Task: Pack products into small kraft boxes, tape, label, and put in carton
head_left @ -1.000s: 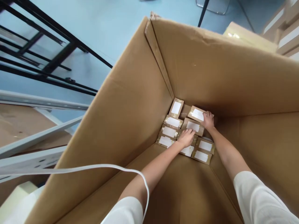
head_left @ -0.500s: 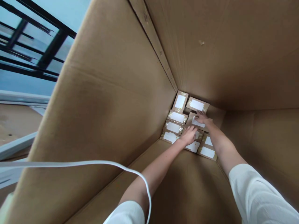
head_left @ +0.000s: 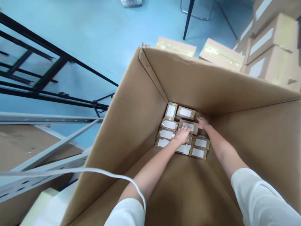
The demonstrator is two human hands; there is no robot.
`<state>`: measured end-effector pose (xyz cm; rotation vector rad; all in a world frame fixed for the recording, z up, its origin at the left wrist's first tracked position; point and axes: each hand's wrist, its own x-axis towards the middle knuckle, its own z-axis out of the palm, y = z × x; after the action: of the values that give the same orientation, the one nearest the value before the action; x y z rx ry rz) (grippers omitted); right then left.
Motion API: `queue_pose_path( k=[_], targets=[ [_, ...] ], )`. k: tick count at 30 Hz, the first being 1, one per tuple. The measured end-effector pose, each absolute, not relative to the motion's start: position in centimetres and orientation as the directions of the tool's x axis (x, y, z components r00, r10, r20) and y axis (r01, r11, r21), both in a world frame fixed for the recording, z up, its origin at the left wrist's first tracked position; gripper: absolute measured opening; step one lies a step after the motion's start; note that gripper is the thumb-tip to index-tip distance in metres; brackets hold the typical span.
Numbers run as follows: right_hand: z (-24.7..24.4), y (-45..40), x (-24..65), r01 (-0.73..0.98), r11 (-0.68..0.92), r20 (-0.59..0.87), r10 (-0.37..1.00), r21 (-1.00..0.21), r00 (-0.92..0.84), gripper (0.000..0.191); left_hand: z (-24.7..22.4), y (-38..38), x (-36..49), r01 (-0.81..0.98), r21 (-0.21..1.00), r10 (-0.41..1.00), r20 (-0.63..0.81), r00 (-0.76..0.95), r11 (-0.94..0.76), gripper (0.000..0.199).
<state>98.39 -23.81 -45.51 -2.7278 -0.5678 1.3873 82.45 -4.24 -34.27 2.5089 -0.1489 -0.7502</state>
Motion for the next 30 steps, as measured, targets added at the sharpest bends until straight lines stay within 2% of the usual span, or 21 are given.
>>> queue_pose_path(
  k=[7,14,19,24,30],
  targets=[
    [-35.0,-26.6,98.0,0.250,-0.942,-0.699,0.334,-0.224,0.632,0.076,-25.7,-5.5,83.1,0.017,0.512,-0.235,-0.423,0.875,-0.859,0.056],
    [-21.8,-29.5,93.7,0.259,-0.923,-0.647,0.384,-0.284,0.659,0.063,-16.0,-5.5,80.6,0.038,0.526,-0.193,-0.376,0.906,-0.850,0.056],
    [-13.8,-31.6,90.6,0.274,-0.885,-0.593,0.458,-0.378,0.663,0.057,-10.5,-5.5,77.4,0.072,0.534,-0.163,-0.380,0.911,-0.843,0.059],
    [-7.7,-32.8,88.5,0.328,-0.843,-0.559,0.531,-0.426,0.637,0.054,-6.7,-6.9,73.1,0.130,0.506,-0.091,-0.389,0.917,-0.853,0.059],
    [-1.7,-32.6,87.5,0.487,-0.741,-0.498,0.671,-0.462,0.549,0.052,-2.5,-9.3,68.7,0.262,0.440,0.104,-0.351,0.930,-0.859,0.058]
  ],
)
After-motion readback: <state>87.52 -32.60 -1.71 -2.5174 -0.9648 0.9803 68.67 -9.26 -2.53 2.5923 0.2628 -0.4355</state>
